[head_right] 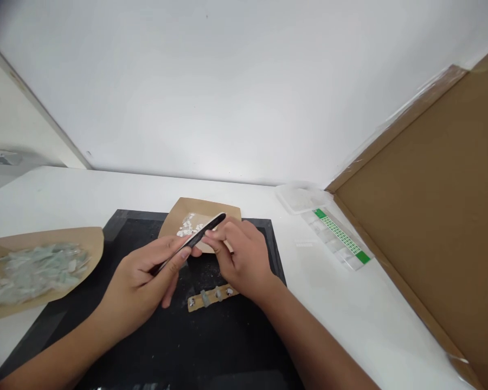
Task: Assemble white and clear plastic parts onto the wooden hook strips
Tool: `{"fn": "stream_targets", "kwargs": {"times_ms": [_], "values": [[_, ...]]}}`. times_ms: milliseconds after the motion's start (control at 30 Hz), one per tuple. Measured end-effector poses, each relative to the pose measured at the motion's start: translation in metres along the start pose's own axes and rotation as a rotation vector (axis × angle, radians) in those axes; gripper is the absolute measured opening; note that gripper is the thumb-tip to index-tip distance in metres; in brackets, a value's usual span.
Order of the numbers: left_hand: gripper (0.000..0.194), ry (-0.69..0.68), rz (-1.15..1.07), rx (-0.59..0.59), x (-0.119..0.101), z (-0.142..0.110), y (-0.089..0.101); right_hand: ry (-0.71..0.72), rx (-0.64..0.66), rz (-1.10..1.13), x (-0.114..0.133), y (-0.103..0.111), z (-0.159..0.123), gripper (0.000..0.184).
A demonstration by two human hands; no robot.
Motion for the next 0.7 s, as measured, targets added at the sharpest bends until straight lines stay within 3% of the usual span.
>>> {"fn": "stream_targets", "kwargs": {"times_ms": [133, 300, 467, 700], "values": [[0.027, -0.193, 0.15, -0.132, 0.003, 0.002, 0.0, -0.251, -0.09, 0.385, 0.002, 0.003, -0.005, 0.007], [0.033, -0.283, 0.182, -0.159, 0.006, 0.003, 0.0, -0.406, -0.173, 0.683, 0.005, 0.005, -0.009, 0.013], [0.036, -0.318, 0.189, -0.155, 0.004, 0.0, 0.001, -0.387, -0.173, 0.731, 0.006, 0.008, -0.009, 0.014], [0.036, -0.322, 0.224, -0.142, 0.003, -0.002, -0.001, -0.341, -0.151, 0.601, 0.004, 0.008, -0.013, 0.01]]}}
Point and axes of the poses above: each hand's wrist, its own z-axis towards the middle knuckle, its own y-axis out of the back of the hand, x = y × z, the point moved 1 cm from there along z, towards the middle knuckle, and after that the axes turned 10 degrees about y, right-handed, at the moved point
